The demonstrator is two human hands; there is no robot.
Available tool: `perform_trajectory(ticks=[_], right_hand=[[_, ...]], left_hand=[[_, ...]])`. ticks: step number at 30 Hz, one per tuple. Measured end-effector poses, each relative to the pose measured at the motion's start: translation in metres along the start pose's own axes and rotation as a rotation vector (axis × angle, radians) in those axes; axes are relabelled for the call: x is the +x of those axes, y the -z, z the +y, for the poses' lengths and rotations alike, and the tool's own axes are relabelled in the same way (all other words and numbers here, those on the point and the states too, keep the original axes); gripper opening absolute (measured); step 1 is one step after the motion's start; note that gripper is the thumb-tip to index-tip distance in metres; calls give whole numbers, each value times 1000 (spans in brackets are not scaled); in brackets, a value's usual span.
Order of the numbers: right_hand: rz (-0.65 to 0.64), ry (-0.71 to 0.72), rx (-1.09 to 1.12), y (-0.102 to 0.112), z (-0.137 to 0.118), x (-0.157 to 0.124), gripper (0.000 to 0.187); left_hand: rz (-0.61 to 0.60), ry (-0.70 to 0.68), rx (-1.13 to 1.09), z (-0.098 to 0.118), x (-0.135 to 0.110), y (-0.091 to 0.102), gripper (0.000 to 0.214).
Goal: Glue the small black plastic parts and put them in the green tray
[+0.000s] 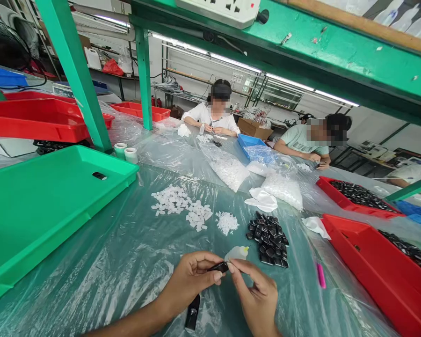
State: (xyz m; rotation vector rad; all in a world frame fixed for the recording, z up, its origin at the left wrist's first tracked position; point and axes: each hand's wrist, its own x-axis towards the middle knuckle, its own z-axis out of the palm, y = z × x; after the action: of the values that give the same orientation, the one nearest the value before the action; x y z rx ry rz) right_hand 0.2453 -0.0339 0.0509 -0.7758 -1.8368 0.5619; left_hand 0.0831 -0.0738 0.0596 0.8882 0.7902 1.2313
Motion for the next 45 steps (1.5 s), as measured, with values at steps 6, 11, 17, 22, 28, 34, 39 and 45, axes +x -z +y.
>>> perform_trajectory(ticks=[6,11,17,22,28,34,39,45], right_hand=[[18,110,-68,1,0,0,25],[16,182,-101,3,-1,1,29],[27,187,-94,3,-3,1,28],[21,178,-98,4,-4,2,26],[31,235,-119,5,-4,2,29],[-24,205,-119,4,-6,2,27],[-32,222,-130,0,-6,2,28],[-33,231,-169,0,-2,-2,23]], left_hand=[[-1,-17,-10,1,-3,-1,24],[52,-60,135,2,-4,-1,22],[55,-79,187,1,-5,-1,22],[55,-81,194,1,-4,-2,22],[55,-66,185,5,-4,-4,22],[55,-52,105,7,-4,-4,25],[62,-48,85,6,-3,-3,27],[186,-87,291,0,-6,-2,23]])
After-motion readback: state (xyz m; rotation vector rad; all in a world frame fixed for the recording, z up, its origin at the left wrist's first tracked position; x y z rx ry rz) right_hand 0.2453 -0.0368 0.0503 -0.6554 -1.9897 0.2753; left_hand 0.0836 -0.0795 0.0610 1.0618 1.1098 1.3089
